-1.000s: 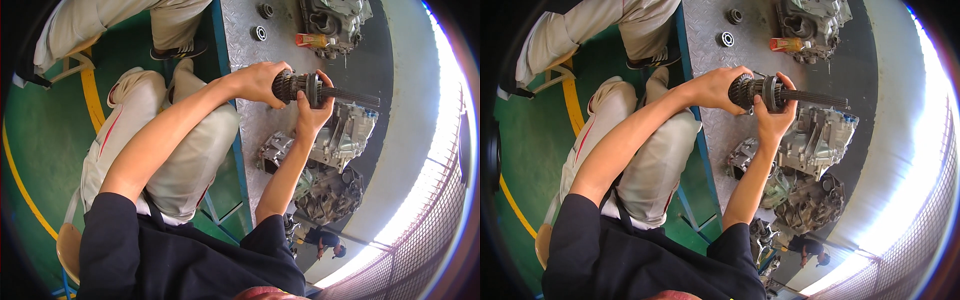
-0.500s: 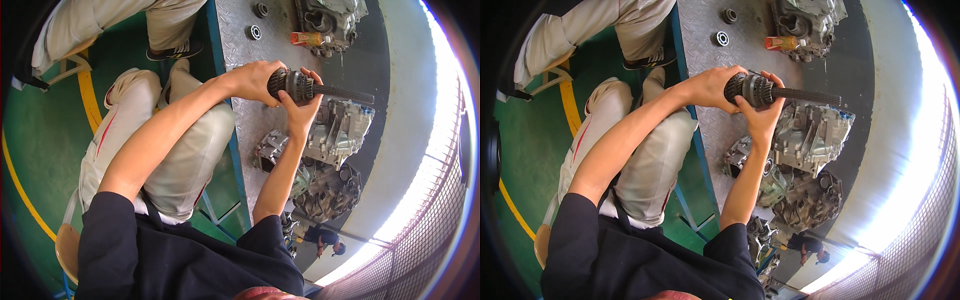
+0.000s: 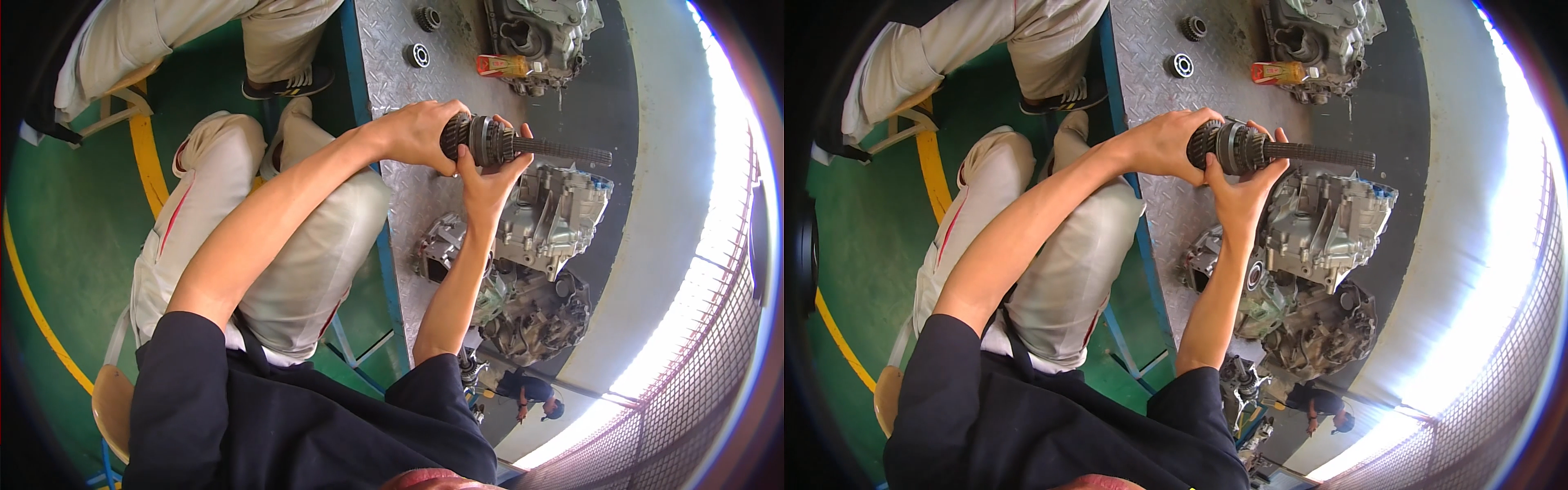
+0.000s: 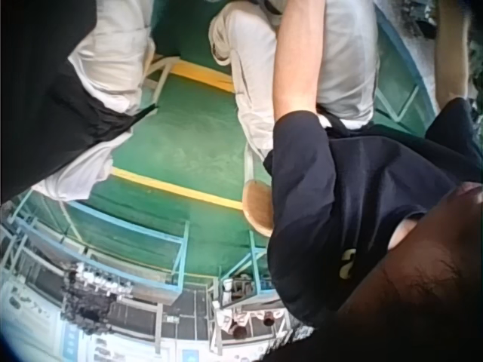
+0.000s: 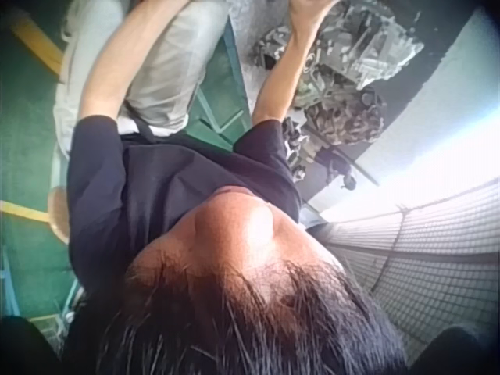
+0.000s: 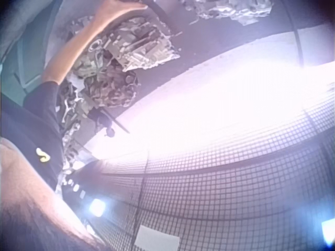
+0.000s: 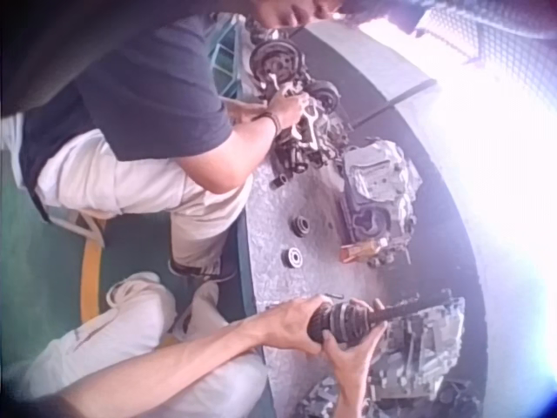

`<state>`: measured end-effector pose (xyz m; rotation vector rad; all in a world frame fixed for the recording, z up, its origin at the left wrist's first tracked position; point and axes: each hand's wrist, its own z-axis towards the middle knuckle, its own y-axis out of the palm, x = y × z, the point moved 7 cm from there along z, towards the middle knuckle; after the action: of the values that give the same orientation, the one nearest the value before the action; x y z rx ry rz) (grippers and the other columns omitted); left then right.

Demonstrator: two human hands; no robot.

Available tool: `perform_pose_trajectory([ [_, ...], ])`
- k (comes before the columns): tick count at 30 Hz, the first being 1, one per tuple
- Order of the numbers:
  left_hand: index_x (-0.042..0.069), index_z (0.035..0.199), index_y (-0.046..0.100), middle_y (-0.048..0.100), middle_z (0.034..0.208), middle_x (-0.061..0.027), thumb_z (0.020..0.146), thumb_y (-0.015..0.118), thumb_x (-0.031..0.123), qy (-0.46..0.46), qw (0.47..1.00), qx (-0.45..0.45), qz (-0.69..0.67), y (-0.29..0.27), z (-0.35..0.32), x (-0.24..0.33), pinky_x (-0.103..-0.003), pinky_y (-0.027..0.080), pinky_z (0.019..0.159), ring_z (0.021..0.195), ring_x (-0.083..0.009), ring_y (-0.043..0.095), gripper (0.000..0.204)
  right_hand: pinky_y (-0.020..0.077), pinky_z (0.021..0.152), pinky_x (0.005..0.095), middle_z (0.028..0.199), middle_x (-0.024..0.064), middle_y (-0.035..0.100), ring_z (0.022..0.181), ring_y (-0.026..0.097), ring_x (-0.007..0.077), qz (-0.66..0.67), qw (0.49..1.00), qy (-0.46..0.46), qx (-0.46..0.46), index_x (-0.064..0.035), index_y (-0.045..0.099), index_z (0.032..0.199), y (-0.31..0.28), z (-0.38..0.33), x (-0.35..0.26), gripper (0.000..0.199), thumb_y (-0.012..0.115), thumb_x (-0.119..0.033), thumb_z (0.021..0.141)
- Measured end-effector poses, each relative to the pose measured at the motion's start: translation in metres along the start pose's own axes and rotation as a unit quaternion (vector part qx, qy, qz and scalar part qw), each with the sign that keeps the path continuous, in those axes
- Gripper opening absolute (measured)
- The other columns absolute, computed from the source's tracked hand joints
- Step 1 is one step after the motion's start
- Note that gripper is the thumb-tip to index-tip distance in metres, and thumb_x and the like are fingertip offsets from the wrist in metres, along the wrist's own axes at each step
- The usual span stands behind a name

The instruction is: The person handles gears and a shaft on a workbench, sliding various bearings and gear components onto the shaft and checking their fit.

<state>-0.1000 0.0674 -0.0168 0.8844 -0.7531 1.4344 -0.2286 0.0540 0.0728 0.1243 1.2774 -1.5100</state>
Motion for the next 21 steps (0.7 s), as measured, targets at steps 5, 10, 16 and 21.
perform_pose_trajectory([
  [5,0.002,0.131,0.056,0.074,0.106,-0.0208,0.065,0.086,0.022,0.028,0.999,0.02,0.003,-0.003,-0.001,0.001,-0.044,0.059,0.088,0.099,-0.0391,0.073,0.075,0.0491,0.11,0.0392,0.143,0.0167,0.052,0.126,0.057,0.0265,-0.036,0.998,-0.025,0.04,-0.0029,0.025,0.155,0.002,-0.004,-0.004,0.102,0.085,0.005,0.073],
  [10,0.001,0.129,0.058,0.073,0.11,-0.023,0.061,0.089,0.029,0.017,1.0,0.014,-0.004,-0.003,0.0,0.001,-0.044,0.058,0.091,0.103,-0.0404,0.072,0.08,0.048,0.109,0.0375,0.14,0.0148,0.054,0.124,0.058,0.0243,0.002,0.999,-0.003,0.053,-0.002,0.03,0.154,0.001,-0.003,-0.006,0.1,0.087,0.002,0.072],
  [16,0.003,0.13,0.056,0.074,0.108,-0.0201,0.064,0.092,0.026,0.024,1.0,0.011,0.015,-0.004,0.0,0.005,-0.043,0.057,0.092,0.103,-0.0373,0.072,0.079,0.0496,0.106,0.0344,0.137,0.0128,0.055,0.12,0.059,0.0216,-0.018,0.997,0.016,0.074,-0.0021,0.036,0.153,-0.008,0.001,-0.012,0.093,0.085,0.003,0.074],
  [21,0.002,0.132,0.055,0.072,0.108,-0.019,0.065,0.093,0.027,0.002,1.0,-0.007,0.0,-0.003,-0.001,0.006,-0.041,0.056,0.092,0.1,-0.0325,0.072,0.08,0.0512,0.103,0.0339,0.137,0.0118,0.055,0.118,0.06,0.0206,-0.014,0.995,0.009,0.094,-0.003,0.037,0.152,-0.019,0.006,-0.024,0.09,0.083,0.004,0.074],
])
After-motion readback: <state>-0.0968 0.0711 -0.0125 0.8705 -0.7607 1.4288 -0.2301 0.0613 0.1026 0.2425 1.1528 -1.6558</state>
